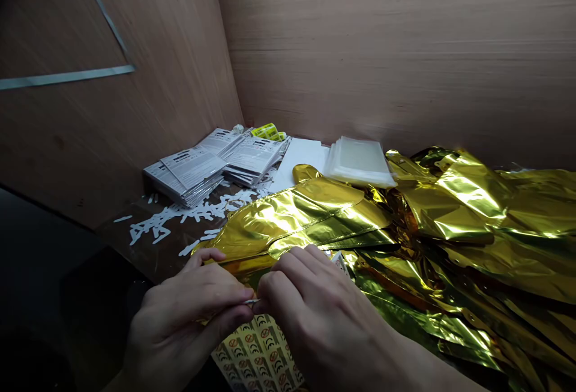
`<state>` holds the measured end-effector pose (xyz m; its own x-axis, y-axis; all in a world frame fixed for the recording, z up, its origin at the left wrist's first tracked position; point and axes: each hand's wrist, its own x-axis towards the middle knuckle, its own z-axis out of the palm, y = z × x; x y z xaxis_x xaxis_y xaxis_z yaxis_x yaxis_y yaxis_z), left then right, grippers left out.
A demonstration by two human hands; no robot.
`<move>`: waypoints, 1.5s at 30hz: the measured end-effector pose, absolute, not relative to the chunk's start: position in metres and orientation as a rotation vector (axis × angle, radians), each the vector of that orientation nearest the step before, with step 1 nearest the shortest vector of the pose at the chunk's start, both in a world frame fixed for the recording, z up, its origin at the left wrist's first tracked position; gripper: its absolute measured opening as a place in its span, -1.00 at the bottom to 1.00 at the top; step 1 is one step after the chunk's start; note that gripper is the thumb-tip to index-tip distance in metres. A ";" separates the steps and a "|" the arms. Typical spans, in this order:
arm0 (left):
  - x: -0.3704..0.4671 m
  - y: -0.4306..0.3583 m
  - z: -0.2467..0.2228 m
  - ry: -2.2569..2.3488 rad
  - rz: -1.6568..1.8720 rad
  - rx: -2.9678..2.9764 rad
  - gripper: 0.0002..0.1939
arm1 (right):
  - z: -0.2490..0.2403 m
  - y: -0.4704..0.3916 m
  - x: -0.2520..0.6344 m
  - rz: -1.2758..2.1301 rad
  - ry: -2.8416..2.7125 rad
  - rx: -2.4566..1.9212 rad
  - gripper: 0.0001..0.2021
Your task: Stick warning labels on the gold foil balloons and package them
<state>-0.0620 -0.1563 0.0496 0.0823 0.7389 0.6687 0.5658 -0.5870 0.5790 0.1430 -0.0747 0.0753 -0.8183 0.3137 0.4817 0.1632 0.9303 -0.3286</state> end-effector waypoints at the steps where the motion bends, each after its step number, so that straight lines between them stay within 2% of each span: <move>1: -0.062 -0.157 0.050 1.333 1.518 2.171 -0.90 | 0.075 -0.075 0.142 0.362 -2.528 -0.331 -0.87; 12: -0.059 -0.161 0.037 1.330 1.558 2.007 -0.88 | 0.075 -0.073 0.140 0.345 -2.559 -0.299 -0.84; 18: -0.057 -0.160 0.036 1.304 1.543 2.019 -0.84 | 0.073 -0.073 0.139 0.510 -2.486 -0.363 -0.91; 26: -0.056 -0.163 0.033 1.320 1.550 1.992 -0.84 | 0.074 -0.074 0.137 0.562 -2.416 -0.382 -0.89; 38: -0.056 -0.166 0.041 1.350 1.560 2.070 -0.81 | 0.067 -0.074 0.138 0.542 -2.565 -0.416 -0.89; 45: -0.056 -0.170 0.039 1.380 1.575 1.994 -0.86 | 0.062 -0.075 0.136 0.443 -2.526 -0.366 -0.86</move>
